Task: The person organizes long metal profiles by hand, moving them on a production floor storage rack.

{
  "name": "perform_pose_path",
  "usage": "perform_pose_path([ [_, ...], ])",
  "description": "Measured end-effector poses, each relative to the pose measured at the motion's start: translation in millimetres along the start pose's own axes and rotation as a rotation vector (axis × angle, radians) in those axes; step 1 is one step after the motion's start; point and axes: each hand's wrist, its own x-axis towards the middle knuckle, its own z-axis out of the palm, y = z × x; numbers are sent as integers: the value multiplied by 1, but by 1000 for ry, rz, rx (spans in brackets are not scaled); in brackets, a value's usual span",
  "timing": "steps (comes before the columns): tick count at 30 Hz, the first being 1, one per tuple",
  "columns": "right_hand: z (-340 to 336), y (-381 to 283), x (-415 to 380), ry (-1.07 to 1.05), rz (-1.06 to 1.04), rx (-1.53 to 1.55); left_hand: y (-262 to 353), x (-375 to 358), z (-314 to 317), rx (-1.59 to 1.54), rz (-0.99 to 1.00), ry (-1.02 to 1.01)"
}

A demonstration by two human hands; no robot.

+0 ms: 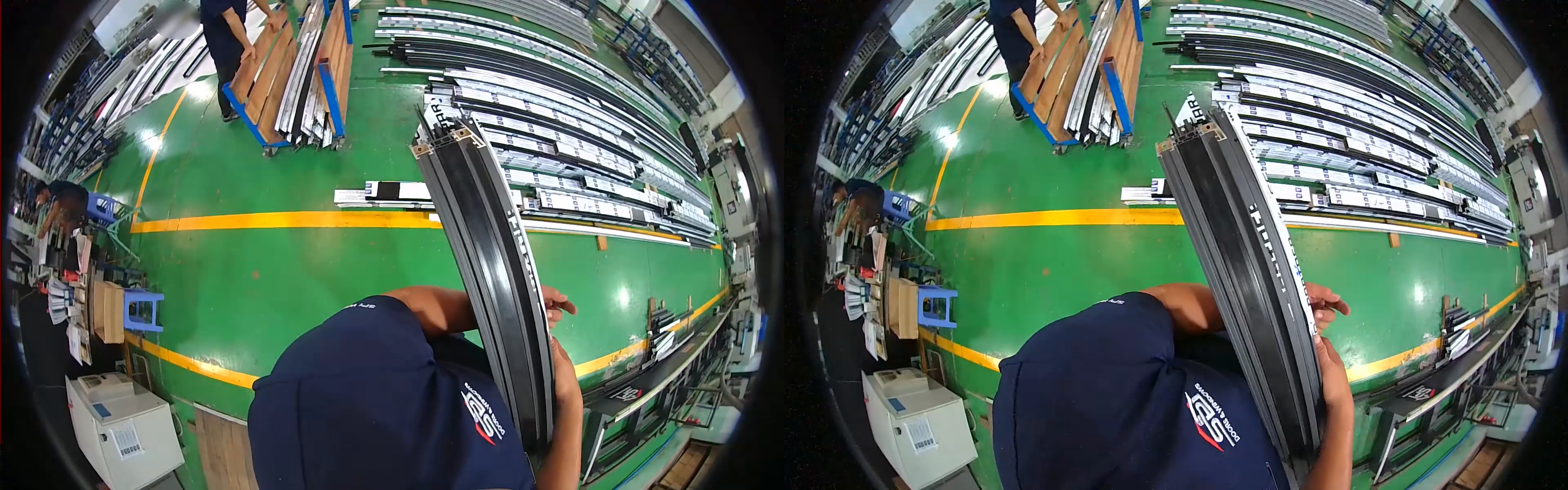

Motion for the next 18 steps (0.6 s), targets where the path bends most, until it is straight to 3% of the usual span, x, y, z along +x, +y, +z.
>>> perform_pose_path([
  [6, -2, -21, 0, -57, -24, -154, 3, 2, -5, 15, 63, 76],
  [9, 8, -23, -3, -16, -38, -153, 6, -3, -7, -24, 22, -46],
  [12, 23, -11, -4, 57, -49, -126, 7, -12, -3, 6, -23, 1],
  [13, 27, -13, -2, 85, -46, -104, 10, -10, -10, 0, -59, -12],
  [14, 30, -18, -10, 110, -48, -98, 2, 8, -30, -102, -122, -191],
  [15, 34, -23, -15, 136, -49, -93, -2, 7, -35, -190, -119, -184],
  [17, 64, -18, 10, 36, 3, -116, 19, -29, -49, -16, -81, -31],
  [18, 85, -22, 21, 28, 1, -174, 25, -47, -74, -82, -76, -108],
])
